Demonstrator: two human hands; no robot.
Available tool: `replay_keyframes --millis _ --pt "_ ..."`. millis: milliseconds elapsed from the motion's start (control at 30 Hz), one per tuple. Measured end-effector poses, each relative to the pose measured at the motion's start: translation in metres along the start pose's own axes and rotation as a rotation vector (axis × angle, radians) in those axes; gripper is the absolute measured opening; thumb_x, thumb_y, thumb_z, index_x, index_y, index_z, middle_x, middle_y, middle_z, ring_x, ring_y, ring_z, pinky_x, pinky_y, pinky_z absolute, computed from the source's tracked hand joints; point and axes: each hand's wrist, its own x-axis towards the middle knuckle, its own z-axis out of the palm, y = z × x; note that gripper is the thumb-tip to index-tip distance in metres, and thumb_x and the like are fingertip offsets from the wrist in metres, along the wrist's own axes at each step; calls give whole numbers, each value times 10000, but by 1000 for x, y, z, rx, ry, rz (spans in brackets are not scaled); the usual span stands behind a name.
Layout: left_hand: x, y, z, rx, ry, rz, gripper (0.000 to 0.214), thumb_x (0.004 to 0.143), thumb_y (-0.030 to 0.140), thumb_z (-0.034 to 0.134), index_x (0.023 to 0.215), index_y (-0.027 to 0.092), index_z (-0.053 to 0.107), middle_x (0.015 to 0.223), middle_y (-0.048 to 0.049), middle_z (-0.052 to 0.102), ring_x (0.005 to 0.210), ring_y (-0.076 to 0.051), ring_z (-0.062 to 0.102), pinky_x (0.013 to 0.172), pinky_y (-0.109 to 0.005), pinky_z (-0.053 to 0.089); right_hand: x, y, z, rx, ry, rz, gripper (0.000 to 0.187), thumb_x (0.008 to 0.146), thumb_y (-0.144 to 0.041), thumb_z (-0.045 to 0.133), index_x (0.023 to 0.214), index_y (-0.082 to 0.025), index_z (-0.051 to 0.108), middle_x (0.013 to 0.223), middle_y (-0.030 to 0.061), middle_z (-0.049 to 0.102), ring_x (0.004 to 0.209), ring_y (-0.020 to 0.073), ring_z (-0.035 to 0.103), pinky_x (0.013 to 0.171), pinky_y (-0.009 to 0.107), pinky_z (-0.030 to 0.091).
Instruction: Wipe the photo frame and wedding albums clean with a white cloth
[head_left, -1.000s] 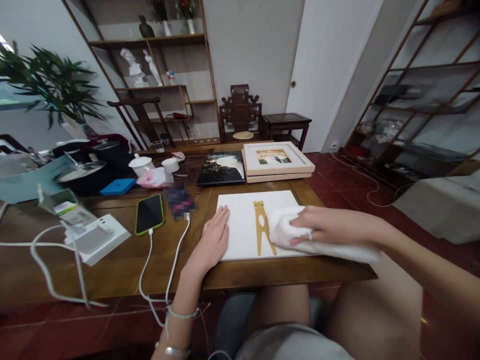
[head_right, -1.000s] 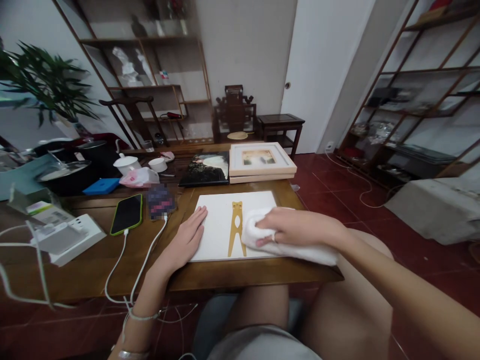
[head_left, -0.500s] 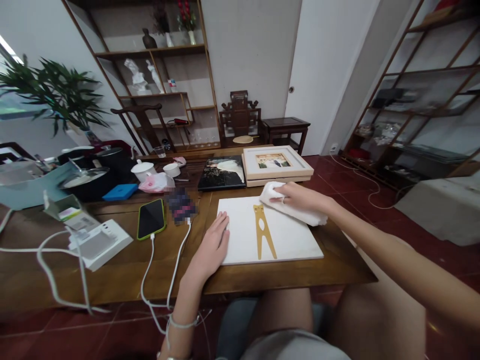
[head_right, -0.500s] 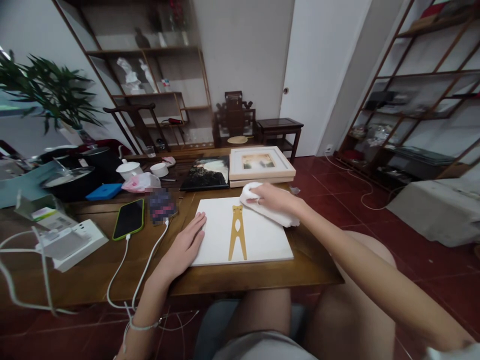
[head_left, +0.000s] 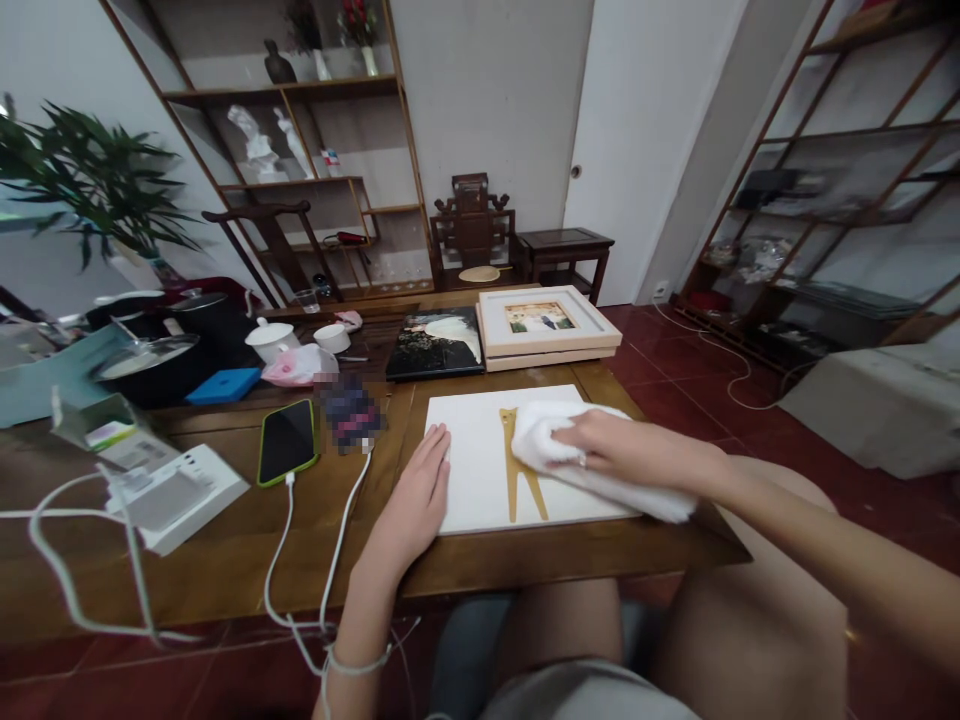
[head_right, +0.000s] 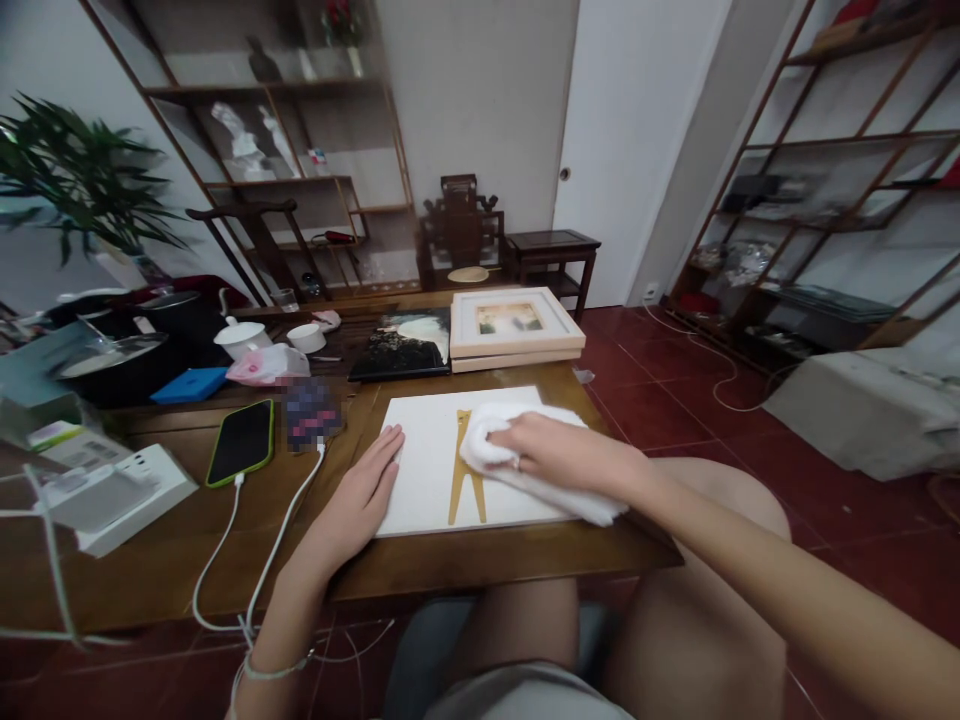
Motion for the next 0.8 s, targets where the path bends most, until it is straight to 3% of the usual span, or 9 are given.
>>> replay_keyframes --millis 167,300,400,600,700,800 --pt "-2 1 -2 21 -33 -24 478 916 268 279 1333 62 386 1457 -143 317 1366 -190 236 1134 -391 177 48 35 -6 -72 135 107 205 844 -126 424 950 -146 599 929 106 615 886 234 545 730 290 376" --pt "-3 1 -2 23 -36 -29 478 918 270 278 1339 65 377 1460 -144 312 1368 -189 228 1136 -383 169 73 32 0 -110 171 41 168 823 -92 446 873 -142 599 923 110 625 883 228 556 746 295 372" --pt "-2 -1 -1 16 -31 -15 467 921 270 272 1338 90 381 1459 -138 315 1367 -186 230 1133 -396 176 69 11 13 -147 124 -41 160 788 -52 478 834 -154 593 885 101 626 843 216 575 725 293 382" --pt "0 -2 2 -8 -3 14 456 915 262 283 1319 92 408 1444 -153 340 1357 -202 259 1124 -421 204 20 -42 34 -257 74 -345 176 797 -74 497 899 -183 590 1016 125 609 904 229 579 772 339 397" --pt "0 -3 2 -11 7 24 453 914 260 285 1319 101 411 1439 -148 351 1356 -202 262 1123 -428 206 15 -44 29 -188 12 -327 154 799 -100 508 897 -189 587 939 90 623 820 199 583 709 301 402" --pt "-1 -3 2 -19 2 17 453 919 272 289 1326 111 405 1449 -134 338 1362 -200 247 1125 -416 199 34 -25 15 -94 10 -246 111 827 -110 481 853 -175 569 796 57 610 735 178 560 649 265 380"
